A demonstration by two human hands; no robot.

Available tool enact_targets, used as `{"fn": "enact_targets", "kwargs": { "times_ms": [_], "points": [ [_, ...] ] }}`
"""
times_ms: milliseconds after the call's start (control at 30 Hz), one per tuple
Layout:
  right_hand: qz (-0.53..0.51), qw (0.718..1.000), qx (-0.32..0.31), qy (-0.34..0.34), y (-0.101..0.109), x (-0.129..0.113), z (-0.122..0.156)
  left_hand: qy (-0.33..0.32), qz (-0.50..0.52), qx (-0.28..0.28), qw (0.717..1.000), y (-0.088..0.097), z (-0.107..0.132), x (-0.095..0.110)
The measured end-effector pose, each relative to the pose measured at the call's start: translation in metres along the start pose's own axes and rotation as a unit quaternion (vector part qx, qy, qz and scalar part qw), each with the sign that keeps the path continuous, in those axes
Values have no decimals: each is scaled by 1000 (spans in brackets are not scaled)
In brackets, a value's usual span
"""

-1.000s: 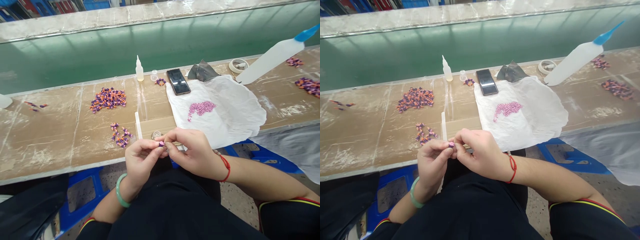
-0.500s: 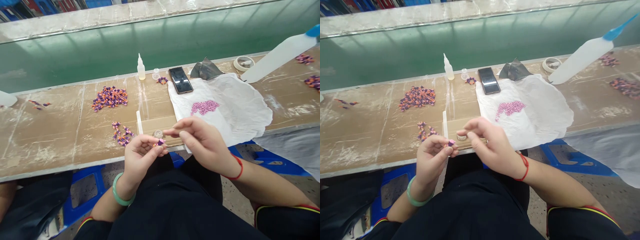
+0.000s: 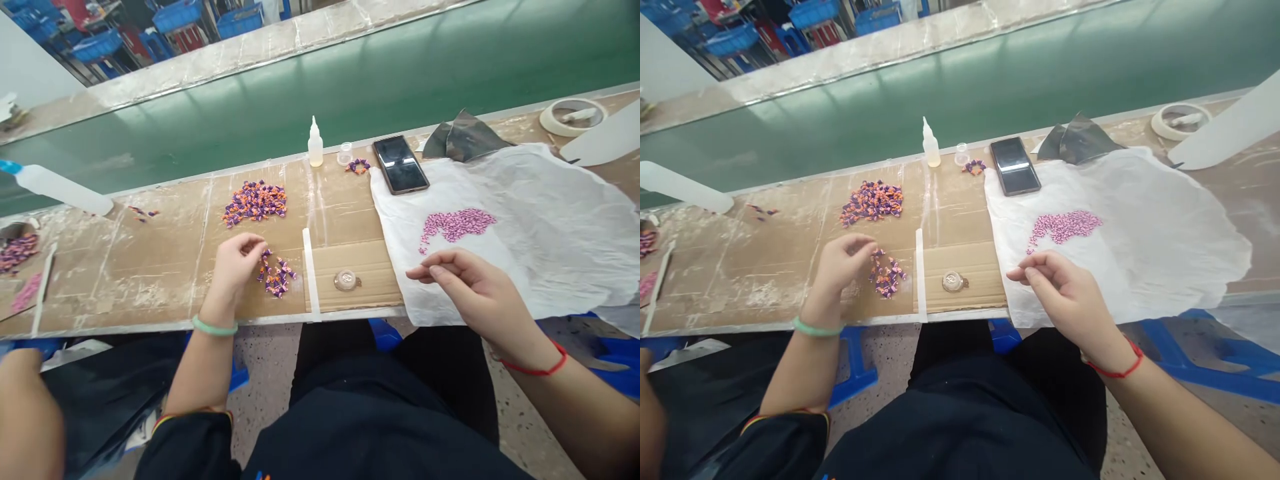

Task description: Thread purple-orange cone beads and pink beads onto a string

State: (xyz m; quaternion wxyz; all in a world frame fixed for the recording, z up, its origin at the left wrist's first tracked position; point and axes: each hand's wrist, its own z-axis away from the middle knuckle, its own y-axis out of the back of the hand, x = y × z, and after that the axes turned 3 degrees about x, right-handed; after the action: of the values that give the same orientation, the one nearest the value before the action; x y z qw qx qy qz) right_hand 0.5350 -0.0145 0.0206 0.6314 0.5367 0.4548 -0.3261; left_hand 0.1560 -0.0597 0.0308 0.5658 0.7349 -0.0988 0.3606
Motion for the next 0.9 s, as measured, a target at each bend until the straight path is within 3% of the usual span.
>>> {"fn": "enact_targets", "kwargs": {
  "times_ms": [133,267,400,700,900],
  "points": [
    [8,1000,-6,-8,0,2,-2,-33,-95,37,994,-5,-57,-14],
    [7,1000,-4,-17,3,5,-2,-61,-126,18,990,-4,-80,-22],
    [-1,1000,7,-29,5,7,-2,-82,-153,-9,985,-5,-80,-25],
    [-24,999,42,-18,6,5,-6,-81,-185,10,979,-12,-69,-18],
    [2,994,102,30,25,22,-16,-32,-1,55,998,1,-51,-13]
  ]
}}
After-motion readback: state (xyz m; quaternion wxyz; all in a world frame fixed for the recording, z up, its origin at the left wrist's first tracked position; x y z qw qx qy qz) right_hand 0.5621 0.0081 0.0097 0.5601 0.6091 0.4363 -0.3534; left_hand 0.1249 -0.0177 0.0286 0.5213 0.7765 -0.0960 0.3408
